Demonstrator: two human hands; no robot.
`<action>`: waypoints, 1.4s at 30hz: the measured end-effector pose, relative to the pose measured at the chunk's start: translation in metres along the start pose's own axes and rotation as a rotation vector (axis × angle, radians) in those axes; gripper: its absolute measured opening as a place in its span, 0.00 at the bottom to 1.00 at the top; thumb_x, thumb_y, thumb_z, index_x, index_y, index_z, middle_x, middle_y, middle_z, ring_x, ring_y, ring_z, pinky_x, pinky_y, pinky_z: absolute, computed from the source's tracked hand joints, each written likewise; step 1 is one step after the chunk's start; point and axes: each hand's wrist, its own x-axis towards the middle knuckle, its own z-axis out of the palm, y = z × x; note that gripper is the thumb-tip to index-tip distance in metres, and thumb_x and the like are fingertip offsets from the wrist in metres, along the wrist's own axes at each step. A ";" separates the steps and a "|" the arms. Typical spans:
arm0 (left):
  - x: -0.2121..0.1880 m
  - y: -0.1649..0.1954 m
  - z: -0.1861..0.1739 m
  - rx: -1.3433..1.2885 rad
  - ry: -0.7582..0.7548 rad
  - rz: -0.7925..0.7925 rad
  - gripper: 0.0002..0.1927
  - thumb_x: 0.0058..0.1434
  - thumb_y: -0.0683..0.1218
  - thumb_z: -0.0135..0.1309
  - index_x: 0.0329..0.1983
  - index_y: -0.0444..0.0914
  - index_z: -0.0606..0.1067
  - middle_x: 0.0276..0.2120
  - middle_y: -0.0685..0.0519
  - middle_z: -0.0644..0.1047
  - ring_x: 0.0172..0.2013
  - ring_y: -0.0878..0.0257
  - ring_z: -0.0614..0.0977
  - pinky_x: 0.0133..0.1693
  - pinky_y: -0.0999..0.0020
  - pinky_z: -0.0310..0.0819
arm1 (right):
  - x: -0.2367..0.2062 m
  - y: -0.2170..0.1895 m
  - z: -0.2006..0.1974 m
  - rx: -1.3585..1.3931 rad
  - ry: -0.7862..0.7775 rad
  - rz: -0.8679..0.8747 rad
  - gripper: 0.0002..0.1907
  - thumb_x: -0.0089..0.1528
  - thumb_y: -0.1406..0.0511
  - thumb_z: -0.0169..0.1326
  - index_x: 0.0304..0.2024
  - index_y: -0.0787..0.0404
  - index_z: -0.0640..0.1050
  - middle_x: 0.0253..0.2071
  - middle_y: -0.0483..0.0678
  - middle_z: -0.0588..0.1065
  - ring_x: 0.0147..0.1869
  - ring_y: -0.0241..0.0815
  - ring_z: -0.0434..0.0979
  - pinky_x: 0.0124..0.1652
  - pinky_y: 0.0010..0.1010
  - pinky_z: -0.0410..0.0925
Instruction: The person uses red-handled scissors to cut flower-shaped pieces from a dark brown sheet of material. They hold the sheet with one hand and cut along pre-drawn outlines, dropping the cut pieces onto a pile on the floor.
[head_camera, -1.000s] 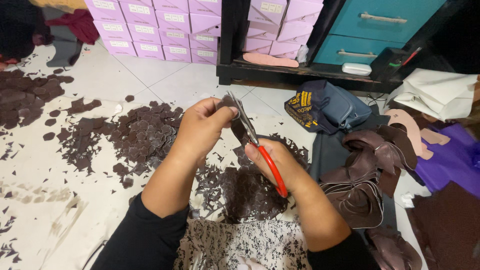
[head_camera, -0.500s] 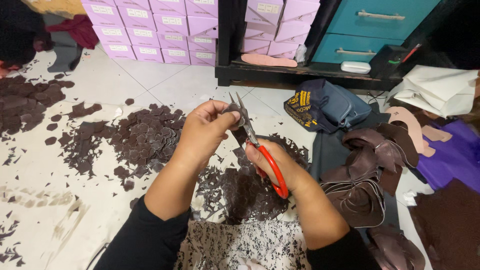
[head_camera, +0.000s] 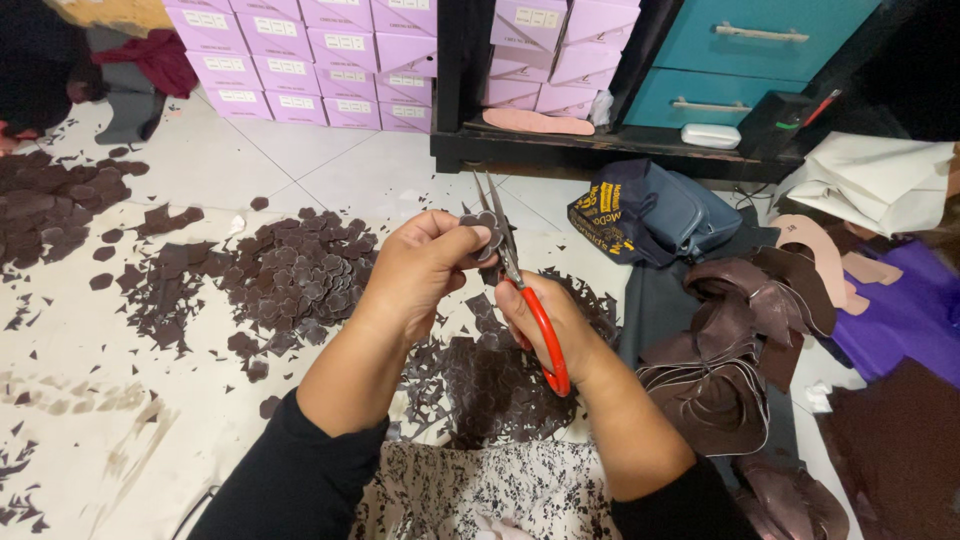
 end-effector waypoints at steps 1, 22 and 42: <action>0.000 0.000 0.000 -0.028 -0.004 0.006 0.07 0.59 0.43 0.61 0.32 0.42 0.72 0.30 0.56 0.81 0.31 0.69 0.83 0.27 0.77 0.64 | 0.001 -0.001 0.001 -0.010 0.009 0.004 0.27 0.67 0.43 0.45 0.30 0.58 0.68 0.20 0.40 0.64 0.21 0.30 0.63 0.22 0.24 0.59; 0.003 -0.015 0.009 -0.180 0.038 -0.043 0.10 0.59 0.46 0.63 0.30 0.45 0.72 0.28 0.58 0.80 0.29 0.72 0.79 0.25 0.76 0.60 | 0.002 -0.006 0.015 0.002 0.150 0.065 0.27 0.67 0.44 0.45 0.29 0.58 0.69 0.18 0.39 0.65 0.20 0.30 0.64 0.21 0.23 0.60; 0.012 -0.012 -0.007 -0.278 -0.077 -0.102 0.06 0.64 0.42 0.59 0.37 0.35 0.75 0.31 0.54 0.80 0.31 0.69 0.80 0.30 0.79 0.70 | 0.000 -0.002 -0.001 0.135 -0.066 0.079 0.25 0.68 0.45 0.45 0.32 0.60 0.70 0.25 0.41 0.66 0.25 0.31 0.65 0.26 0.23 0.63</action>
